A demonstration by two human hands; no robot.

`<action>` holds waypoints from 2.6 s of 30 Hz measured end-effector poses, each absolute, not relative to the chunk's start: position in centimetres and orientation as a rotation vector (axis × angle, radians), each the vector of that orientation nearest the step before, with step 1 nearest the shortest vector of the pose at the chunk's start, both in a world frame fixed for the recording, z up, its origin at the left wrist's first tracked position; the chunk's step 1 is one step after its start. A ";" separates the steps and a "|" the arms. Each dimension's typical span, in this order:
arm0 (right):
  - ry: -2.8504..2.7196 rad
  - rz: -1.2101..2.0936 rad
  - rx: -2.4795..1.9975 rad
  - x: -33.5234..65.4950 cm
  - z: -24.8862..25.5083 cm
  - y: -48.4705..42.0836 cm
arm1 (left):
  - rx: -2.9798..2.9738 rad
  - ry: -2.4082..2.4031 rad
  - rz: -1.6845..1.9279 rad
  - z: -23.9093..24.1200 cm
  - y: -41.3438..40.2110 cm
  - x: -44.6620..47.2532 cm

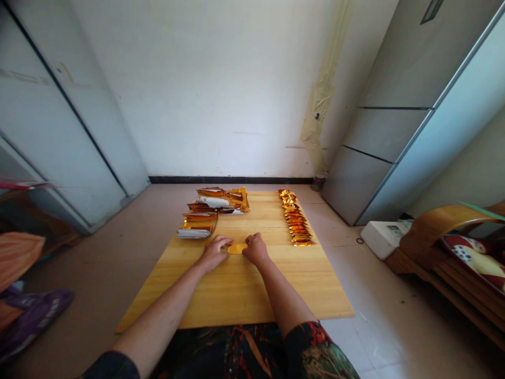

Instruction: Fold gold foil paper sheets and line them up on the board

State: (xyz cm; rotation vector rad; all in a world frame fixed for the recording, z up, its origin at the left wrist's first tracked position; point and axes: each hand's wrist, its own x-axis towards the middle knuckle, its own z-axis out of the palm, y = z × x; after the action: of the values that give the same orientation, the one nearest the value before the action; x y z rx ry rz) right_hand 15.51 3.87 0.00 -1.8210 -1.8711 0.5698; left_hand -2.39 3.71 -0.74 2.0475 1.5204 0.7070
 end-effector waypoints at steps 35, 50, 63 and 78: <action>-2.081 0.222 -1.499 17.6 0.1 0.1 | 2.198 1.412 1.030 -1.5 3.2 -2.0; -2.242 -0.048 -1.457 17.5 0.1 -0.5 | 2.409 1.450 0.944 -0.6 2.0 -1.6; -2.365 -0.166 -1.301 17.5 0.3 -0.6 | 2.646 1.568 0.727 0.4 0.8 -1.1; -2.303 -0.039 -1.400 17.6 -0.1 0.1 | 2.626 1.640 0.851 0.1 0.9 -1.4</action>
State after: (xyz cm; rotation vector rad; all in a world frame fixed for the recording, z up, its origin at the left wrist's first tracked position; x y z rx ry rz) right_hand 17.59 0.10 -0.11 -1.4002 -2.3033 -0.0391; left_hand -1.37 0.93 0.10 2.6262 1.6395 0.8505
